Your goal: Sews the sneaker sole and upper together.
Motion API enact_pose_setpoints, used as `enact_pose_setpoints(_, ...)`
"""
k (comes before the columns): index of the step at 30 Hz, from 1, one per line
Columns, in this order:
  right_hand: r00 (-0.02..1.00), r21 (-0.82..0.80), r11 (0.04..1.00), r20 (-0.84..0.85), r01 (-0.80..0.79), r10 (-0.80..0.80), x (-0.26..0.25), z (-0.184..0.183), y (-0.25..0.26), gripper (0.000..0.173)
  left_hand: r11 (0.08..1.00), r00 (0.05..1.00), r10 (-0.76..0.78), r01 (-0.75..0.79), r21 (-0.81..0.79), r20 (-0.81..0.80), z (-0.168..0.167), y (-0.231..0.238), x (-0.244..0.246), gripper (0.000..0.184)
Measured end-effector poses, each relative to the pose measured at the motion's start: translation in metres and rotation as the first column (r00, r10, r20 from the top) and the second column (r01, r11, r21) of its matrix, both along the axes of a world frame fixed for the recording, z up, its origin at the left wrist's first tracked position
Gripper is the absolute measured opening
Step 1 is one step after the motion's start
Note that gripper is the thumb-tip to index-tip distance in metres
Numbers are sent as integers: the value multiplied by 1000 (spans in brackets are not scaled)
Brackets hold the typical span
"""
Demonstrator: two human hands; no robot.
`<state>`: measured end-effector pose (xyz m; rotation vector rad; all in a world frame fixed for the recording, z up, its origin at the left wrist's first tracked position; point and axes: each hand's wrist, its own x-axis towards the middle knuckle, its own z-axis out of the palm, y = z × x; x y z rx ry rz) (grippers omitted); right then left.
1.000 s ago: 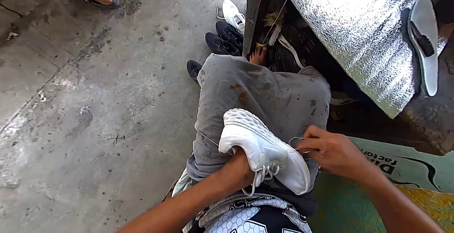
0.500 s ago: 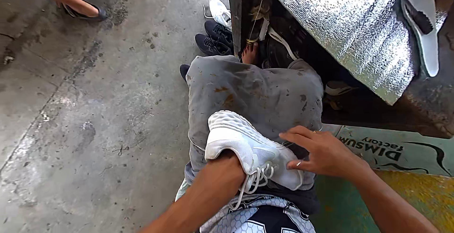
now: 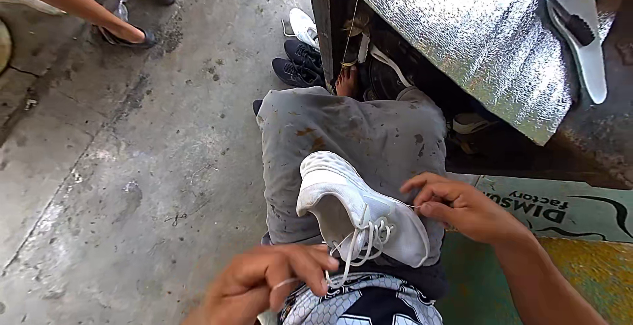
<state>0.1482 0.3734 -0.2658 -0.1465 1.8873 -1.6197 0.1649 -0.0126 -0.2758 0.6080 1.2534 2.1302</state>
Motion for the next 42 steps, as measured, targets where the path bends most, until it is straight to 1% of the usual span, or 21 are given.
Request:
enact_pose_setpoints(1,994,-230,971,104,68,-45,1,-1,-1,21,999,1000,18,-18,-31,-5,-2,8,-4,22)
enact_pose_setpoints(2,982,-351,927,177,132,-72,3,-1,-4,22,987,996,41,-53,-152,-75,-3,14,-8,21)
enact_pose_setpoints(3,979,-324,931,164,168,-119,7,1,-8,22,940,980,42,-105,-325,-195,-2,19,-11,19)
enact_pose_setpoints(4,987,-140,977,35,160,-157,10,5,-14,22,846,939,7,-188,-499,-343,0,23,-14,20)
enact_pose_setpoints(5,982,170,977,-163,126,-98,14,8,-20,22,718,868,-82,-289,-633,-490,4,28,-14,23)
enact_pose_setpoints(6,949,465,879,-312,107,49,18,9,-26,29,597,767,-196,-401,-695,-611,7,34,-13,27)
enact_pose_setpoints(7,898,632,764,-402,130,180,22,5,-34,41,500,661,-316,-493,-712,-680,9,40,-10,30)
enact_pose_setpoints(9,859,750,644,-423,152,289,25,-4,-45,63,377,490,-503,-617,-690,-712,9,52,-5,31)
enact_pose_setpoints(10,857,776,613,-411,150,310,23,-6,-49,67,347,434,-561,-650,-676,-705,6,56,-4,31)
enact_pose_setpoints(13,868,793,592,-388,145,308,19,-12,-55,61,346,375,-617,-660,-667,-692,1,58,-5,37)
enact_pose_setpoints(20,857,790,596,-402,146,323,21,-23,-53,48,455,419,-535,-589,-668,-734,-16,8,-5,43)
enact_pose_setpoints(24,845,794,589,-412,150,340,24,-27,-56,45,462,428,-528,-580,-671,-733,-20,-22,-3,44)
enact_pose_setpoints(26,830,781,600,-444,174,337,25,-29,-55,45,481,467,-479,-569,-667,-743,-15,-20,-6,42)
enact_pose_setpoints(28,852,732,658,-448,174,272,24,-28,-49,46,566,583,-352,-490,-663,-732,-6,-3,-9,36)
enact_pose_setpoints(29,891,674,721,-413,158,191,23,-25,-44,46,615,679,-284,-413,-672,-677,0,8,-11,34)
enact_pose_setpoints(31,951,474,860,-305,190,-41,22,-17,-28,38,678,877,-238,-158,-718,-417,8,29,-18,47)
enact_pose_setpoints(33,930,290,901,-277,322,-243,24,-12,-11,27,699,962,-260,127,-704,-85,1,51,-28,57)
enact_pose_setpoints(36,842,246,853,-424,461,-333,28,-7,9,20,804,892,-294,425,-416,343,-20,81,-38,32)
enact_pose_setpoints(38,811,237,847,-492,476,-318,32,2,16,21,880,809,-193,393,-266,555,-26,93,-34,23)
enact_pose_setpoints(40,834,274,868,-496,414,-242,38,14,19,30,919,778,-86,303,-252,622,-29,96,-24,33)
enact_pose_setpoints(42,884,411,858,-457,308,-99,43,24,16,40,936,753,-35,254,-242,657,-29,97,-16,35)
